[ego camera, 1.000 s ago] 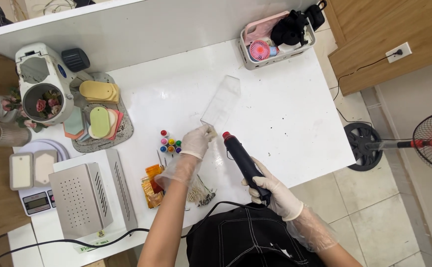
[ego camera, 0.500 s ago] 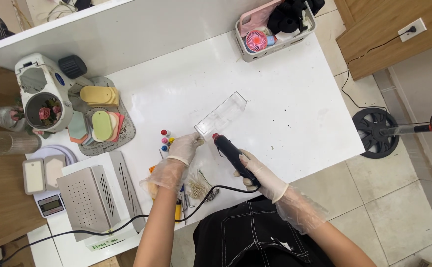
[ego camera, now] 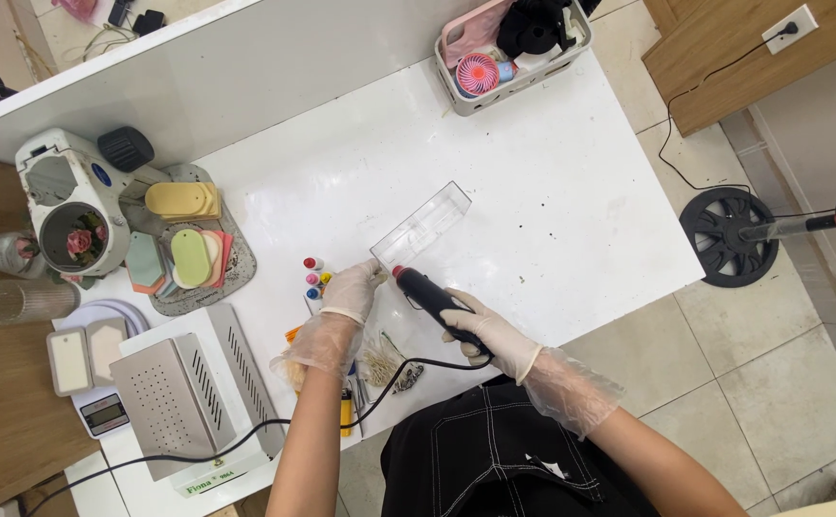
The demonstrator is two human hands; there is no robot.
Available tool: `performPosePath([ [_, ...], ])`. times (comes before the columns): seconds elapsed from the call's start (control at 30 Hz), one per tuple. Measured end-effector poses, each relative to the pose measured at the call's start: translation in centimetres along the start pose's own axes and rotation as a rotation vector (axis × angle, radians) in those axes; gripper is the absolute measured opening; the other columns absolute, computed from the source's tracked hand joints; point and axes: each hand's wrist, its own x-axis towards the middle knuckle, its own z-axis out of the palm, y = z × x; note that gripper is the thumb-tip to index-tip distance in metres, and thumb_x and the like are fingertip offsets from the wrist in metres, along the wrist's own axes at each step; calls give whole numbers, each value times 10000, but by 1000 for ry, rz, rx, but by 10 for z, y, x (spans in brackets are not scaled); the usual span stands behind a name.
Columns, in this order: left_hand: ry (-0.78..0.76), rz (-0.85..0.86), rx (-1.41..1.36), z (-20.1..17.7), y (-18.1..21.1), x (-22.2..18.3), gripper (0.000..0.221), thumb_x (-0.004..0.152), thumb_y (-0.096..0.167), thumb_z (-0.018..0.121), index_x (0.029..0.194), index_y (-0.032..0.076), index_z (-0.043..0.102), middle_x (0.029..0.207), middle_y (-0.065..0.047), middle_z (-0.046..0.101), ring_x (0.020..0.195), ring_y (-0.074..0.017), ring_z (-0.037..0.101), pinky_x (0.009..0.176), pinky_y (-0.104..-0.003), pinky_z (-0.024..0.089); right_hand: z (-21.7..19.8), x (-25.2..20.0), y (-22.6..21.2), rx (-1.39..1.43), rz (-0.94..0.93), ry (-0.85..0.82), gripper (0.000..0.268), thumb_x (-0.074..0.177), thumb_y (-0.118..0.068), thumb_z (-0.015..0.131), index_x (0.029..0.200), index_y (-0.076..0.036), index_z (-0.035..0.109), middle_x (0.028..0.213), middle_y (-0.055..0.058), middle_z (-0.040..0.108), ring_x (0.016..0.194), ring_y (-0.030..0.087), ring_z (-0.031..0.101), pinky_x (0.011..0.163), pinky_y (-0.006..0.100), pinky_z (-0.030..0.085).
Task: The recorder cleans and prepares a transparent plastic container using wipes and a heat gun.
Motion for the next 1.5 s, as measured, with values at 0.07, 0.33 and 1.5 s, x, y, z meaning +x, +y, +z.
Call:
performPosePath([
  [0.07,-19,-25,72,-4,5,0,266,938,237,653,1151,102,739,1117,-179,732,982,-320,693,861,-374,535,-2,4,2,23,11,-20,793,889,-232,653,1599,-183,303,857,78,626,472,47,411,396,210,319],
  [0.33,-63,-152,-127,-4,4,2,312,973,229,573,1215,94,717,1173,-135,746,1039,-246,715,925,-333,527,5,2,-8,-20,-20,66,822,872,-207,646,1601,-200,264,867,59,625,470,54,404,400,227,322],
  [1.5,-129,-184,130,-23,15,10,345,924,127,601,1257,158,686,1092,-174,746,1013,-338,713,885,-412,534,-2,-4,-9,-74,-83,204,834,843,-249,660,1592,-189,298,797,50,591,511,103,439,447,265,372],
])
